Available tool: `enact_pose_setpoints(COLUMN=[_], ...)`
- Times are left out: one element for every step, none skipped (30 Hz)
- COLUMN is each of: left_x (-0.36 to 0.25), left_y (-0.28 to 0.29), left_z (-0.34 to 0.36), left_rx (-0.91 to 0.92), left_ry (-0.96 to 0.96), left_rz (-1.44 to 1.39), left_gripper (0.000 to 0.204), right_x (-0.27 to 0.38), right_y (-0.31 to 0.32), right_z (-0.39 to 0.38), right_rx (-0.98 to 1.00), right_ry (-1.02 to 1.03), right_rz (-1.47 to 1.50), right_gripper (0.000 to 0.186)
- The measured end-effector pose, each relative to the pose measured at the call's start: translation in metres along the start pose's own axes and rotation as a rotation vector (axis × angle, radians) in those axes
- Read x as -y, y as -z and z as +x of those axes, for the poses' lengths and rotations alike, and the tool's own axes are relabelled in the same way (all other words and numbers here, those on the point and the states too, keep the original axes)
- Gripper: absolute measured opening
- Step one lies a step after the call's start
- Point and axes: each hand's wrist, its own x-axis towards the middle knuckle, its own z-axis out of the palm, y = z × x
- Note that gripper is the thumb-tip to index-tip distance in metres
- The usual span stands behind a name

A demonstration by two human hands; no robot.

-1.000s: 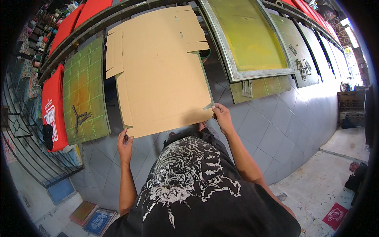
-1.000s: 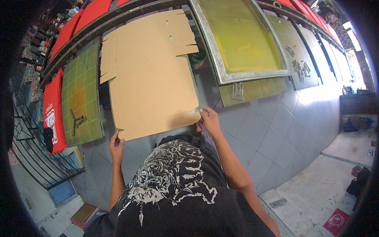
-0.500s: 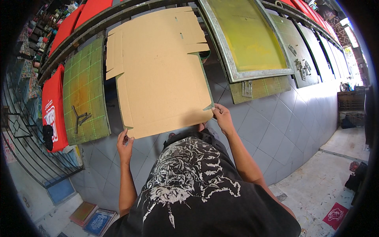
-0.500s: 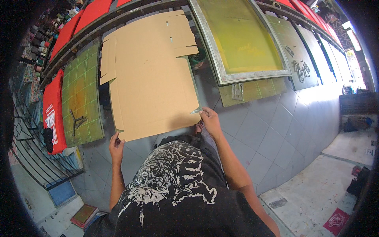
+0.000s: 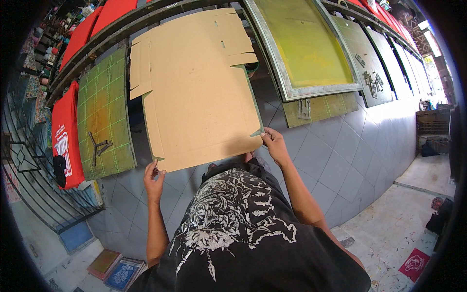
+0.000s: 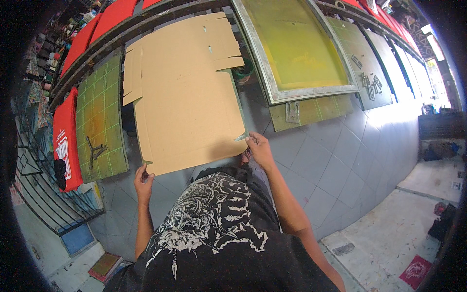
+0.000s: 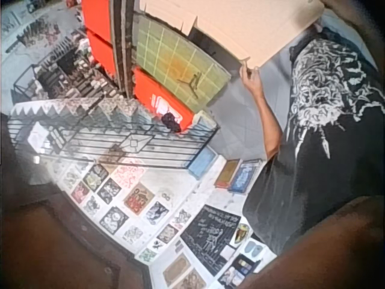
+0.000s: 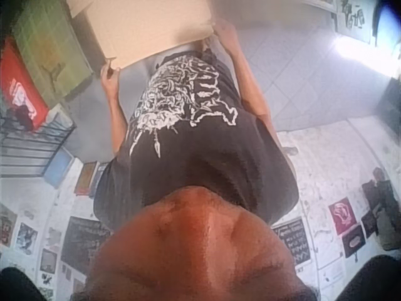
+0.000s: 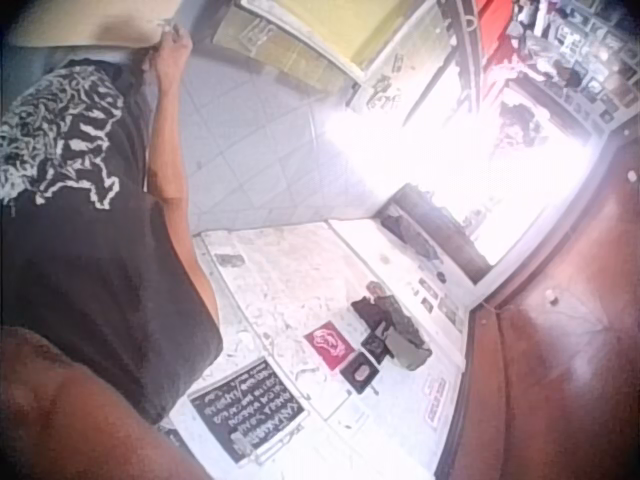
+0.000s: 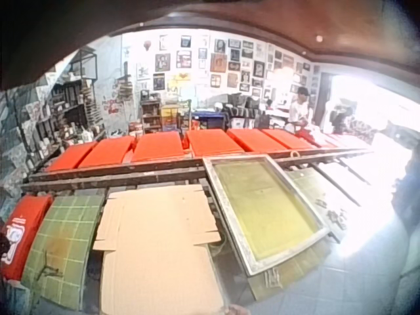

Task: The person prepares a screen printing frame by using a tool to adjust the frame on the station, picking up small metal pieces from a printing board, and then positioning a cardboard piece on the station.

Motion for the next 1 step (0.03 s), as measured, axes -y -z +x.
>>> enact_pose_setpoints(left_x=[0.0001], left_y=[-0.0003], left_z=[-0.0005], left_rx=[-0.001], left_ry=[0.009], left_rz=[0.003], left_gripper=[0.049], right_x=[0.0008], right_y=[0.0007], right_z=[0.0001], right_rx=[0.005], right_ry=[0.004], right_rz=[-0.015], right_gripper=[0.035])
